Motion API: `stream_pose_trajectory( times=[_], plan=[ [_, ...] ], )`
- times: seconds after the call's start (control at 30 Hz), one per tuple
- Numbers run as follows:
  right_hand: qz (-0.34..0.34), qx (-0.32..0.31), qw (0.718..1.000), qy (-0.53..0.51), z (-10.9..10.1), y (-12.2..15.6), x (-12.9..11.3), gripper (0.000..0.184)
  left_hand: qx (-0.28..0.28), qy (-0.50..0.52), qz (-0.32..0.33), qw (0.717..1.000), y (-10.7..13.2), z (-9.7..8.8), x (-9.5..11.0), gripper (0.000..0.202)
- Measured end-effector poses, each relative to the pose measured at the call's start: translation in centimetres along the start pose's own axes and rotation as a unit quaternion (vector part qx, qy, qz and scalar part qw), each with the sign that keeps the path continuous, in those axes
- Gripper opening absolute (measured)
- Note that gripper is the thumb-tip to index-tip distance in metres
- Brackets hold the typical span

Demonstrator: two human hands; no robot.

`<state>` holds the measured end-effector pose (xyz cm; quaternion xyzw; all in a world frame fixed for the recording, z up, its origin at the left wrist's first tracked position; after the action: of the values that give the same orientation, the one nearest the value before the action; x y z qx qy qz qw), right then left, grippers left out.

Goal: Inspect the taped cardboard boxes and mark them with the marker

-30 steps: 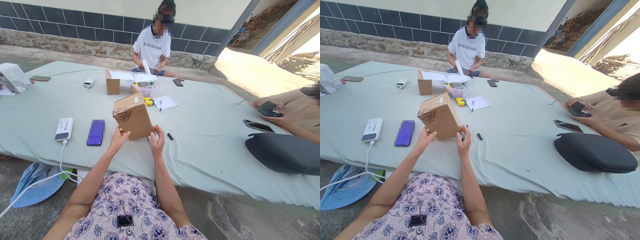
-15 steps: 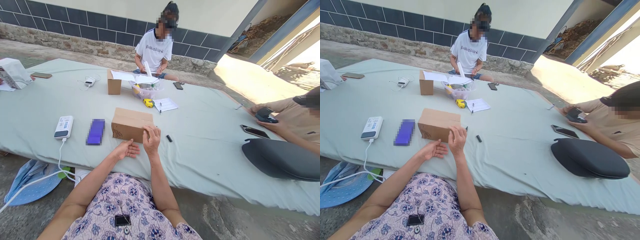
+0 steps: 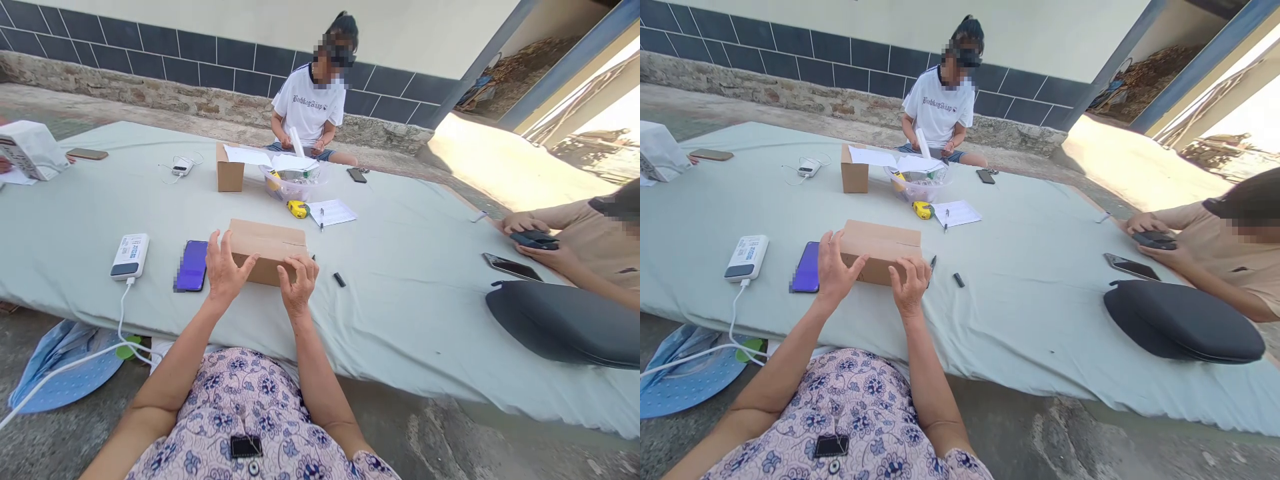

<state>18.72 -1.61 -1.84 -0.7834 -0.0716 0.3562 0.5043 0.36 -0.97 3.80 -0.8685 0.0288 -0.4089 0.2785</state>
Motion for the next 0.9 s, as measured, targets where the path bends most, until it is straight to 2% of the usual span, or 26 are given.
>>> stream_pose_trajectory(
  times=[0.1,0.2,0.3,0.5,0.7,0.9],
  plan=[
    [0.016,0.009,1.000,0.014,0.3,0.0,-0.3,0.030,-0.050,0.014,-0.025,0.998,-0.2,1.4,-0.6,0.078],
    [0.066,0.004,0.997,0.033,0.8,-0.1,-0.5,0.041,-0.030,-0.007,-0.027,0.999,0.0,2.0,-0.7,0.075],
    [0.101,0.002,0.994,0.043,1.3,-0.4,-0.5,0.045,-0.018,-0.019,-0.022,0.999,0.1,2.2,-0.8,0.074],
    [0.090,0.004,0.995,0.034,1.2,-1.1,-0.3,0.045,-0.016,-0.025,-0.012,0.999,-0.1,2.3,-1.1,0.076],
    [0.119,-0.033,0.991,-0.046,-0.4,-1.1,1.5,0.033,-0.027,-0.026,-0.005,0.999,-0.2,2.4,-1.4,0.077],
    [0.208,-0.034,0.963,-0.167,-0.9,-0.5,3.9,0.039,-0.041,-0.033,0.009,0.999,-0.3,2.4,-1.8,0.070]
  ],
)
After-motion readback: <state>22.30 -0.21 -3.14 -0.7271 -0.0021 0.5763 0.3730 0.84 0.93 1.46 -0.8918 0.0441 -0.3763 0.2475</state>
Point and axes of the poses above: each hand's wrist, its own y-axis away from the middle knuckle, its own z-axis out of the palm, x = y × z, the point moved 2 cm from there along -y, towards the middle knuckle
